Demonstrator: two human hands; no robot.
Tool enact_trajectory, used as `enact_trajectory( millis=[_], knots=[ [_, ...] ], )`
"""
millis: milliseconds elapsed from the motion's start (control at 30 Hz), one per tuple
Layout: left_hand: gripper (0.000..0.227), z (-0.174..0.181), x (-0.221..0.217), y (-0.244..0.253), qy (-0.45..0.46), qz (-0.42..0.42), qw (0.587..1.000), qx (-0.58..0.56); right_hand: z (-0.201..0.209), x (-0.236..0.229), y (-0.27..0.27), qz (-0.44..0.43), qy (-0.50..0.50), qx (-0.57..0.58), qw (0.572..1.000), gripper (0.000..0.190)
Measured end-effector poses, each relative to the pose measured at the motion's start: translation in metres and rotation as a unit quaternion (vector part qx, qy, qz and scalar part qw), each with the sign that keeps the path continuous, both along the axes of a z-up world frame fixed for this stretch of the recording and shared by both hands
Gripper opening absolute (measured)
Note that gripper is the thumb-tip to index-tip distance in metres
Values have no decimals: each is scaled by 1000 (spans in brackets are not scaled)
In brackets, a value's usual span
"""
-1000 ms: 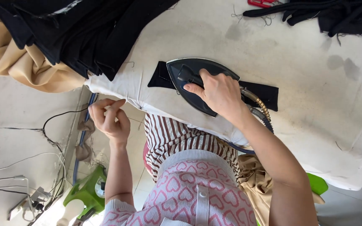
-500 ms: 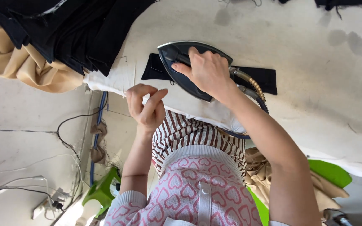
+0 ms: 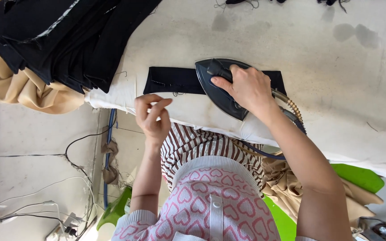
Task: The person irons multiple black fabric pieces on a padded ironing table. They repeatedly pick up each piece, smooth it with their hands, press it with a steam iron, then fold and stack the finished pieces. The process is repeated for several items throughout the clip.
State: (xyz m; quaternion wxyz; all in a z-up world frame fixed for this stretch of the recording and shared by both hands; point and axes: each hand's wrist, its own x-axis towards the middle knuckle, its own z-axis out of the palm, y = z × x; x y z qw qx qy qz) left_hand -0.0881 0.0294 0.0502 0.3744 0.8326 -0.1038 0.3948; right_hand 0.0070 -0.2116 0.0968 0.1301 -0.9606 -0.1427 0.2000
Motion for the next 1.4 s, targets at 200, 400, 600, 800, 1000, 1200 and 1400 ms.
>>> enact_trajectory(
  millis=[200,400,600,800,1000,1200,1400],
  knots=[
    [37,-13,-15,2,13,-3,996,92,0,-8,-35,-74,27,0,997,66],
    [34,-42,-20,54,111,30,982,150,-35,-15,-143,-204,7,-70,976,69],
    [25,-26,14,43,217,53,969,108,-27,9,-232,-275,-12,-96,957,73],
    [32,-49,43,38,299,87,921,233,-87,50,-326,-339,-163,-104,920,78],
    [18,-34,41,41,325,-91,939,67,-76,55,-319,-349,-161,-102,917,71],
    [23,55,104,-13,364,-365,844,-148,-86,58,-328,-338,-171,-120,918,71],
    [17,136,200,-9,197,-256,898,-299,-78,58,-321,-363,-144,-119,913,75]
  ],
)
